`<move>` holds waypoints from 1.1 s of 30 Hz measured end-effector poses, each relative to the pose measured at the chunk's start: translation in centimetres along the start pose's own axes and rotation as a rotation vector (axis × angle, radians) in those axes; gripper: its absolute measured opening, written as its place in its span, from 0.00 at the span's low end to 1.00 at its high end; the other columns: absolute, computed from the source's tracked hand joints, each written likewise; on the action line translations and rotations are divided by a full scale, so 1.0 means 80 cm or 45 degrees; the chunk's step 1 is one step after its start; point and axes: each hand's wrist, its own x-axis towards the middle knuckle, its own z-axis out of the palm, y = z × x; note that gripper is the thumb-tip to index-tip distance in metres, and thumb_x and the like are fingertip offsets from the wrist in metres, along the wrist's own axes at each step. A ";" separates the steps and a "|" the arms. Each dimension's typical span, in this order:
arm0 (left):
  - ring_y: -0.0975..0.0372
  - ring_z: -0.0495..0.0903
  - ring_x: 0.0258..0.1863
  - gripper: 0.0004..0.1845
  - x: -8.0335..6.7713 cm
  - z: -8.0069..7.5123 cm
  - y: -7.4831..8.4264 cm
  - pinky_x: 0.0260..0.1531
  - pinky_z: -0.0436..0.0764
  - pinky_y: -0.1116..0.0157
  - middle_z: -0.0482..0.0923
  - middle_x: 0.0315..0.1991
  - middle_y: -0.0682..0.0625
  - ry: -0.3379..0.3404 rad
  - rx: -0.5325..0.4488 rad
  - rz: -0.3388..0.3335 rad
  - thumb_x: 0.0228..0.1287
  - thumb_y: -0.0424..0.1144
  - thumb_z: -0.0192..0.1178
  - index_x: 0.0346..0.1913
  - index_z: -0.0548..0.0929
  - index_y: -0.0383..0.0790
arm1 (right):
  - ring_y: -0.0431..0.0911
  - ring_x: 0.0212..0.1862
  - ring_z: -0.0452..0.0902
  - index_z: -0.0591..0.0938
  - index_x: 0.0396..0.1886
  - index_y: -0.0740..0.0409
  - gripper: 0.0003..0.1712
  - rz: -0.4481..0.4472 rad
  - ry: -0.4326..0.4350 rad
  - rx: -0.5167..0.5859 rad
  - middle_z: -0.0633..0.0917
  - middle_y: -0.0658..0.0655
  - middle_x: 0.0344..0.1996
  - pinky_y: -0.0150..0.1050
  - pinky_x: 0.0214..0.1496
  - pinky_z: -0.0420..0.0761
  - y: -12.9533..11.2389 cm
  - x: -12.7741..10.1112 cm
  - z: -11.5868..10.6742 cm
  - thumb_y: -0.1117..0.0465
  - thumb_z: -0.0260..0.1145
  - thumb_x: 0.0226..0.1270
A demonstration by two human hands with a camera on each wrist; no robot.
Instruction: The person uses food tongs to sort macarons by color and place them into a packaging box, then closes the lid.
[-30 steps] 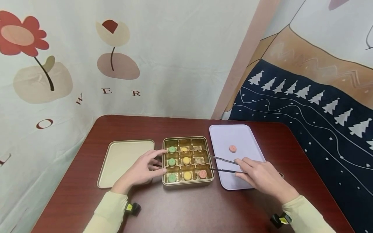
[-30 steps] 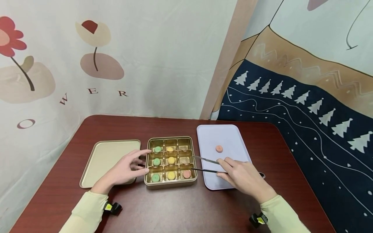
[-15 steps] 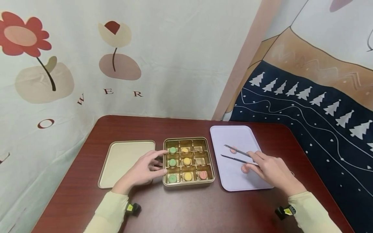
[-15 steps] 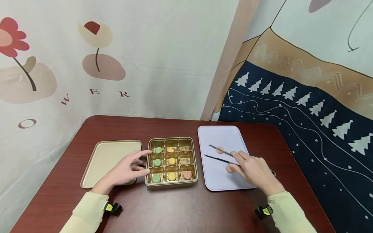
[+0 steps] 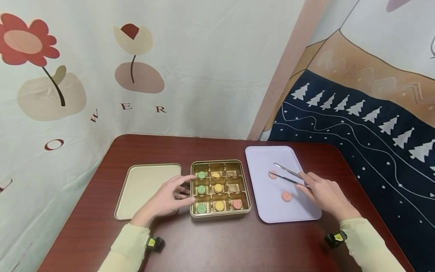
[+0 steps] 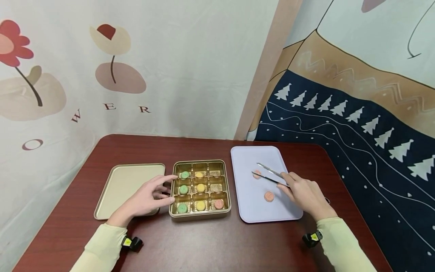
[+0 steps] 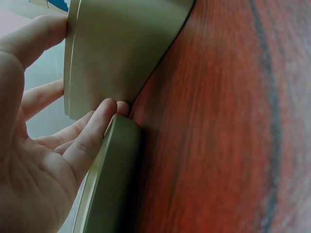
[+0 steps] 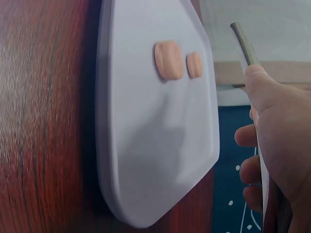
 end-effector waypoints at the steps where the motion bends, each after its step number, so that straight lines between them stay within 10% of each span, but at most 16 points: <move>1: 0.51 0.85 0.52 0.42 0.000 0.000 0.000 0.49 0.89 0.69 0.72 0.64 0.40 0.001 -0.001 -0.001 0.62 0.43 0.78 0.77 0.71 0.45 | 0.39 0.26 0.69 0.83 0.61 0.56 0.27 0.005 -0.011 -0.002 0.82 0.50 0.34 0.31 0.21 0.72 0.001 0.000 0.001 0.52 0.77 0.66; 33: 0.52 0.86 0.52 0.42 0.000 0.000 -0.002 0.49 0.89 0.68 0.73 0.64 0.41 0.000 0.003 0.011 0.62 0.43 0.78 0.77 0.71 0.47 | 0.39 0.30 0.72 0.82 0.62 0.55 0.27 0.105 -0.205 -0.004 0.83 0.50 0.36 0.35 0.28 0.82 0.007 -0.006 0.020 0.46 0.74 0.70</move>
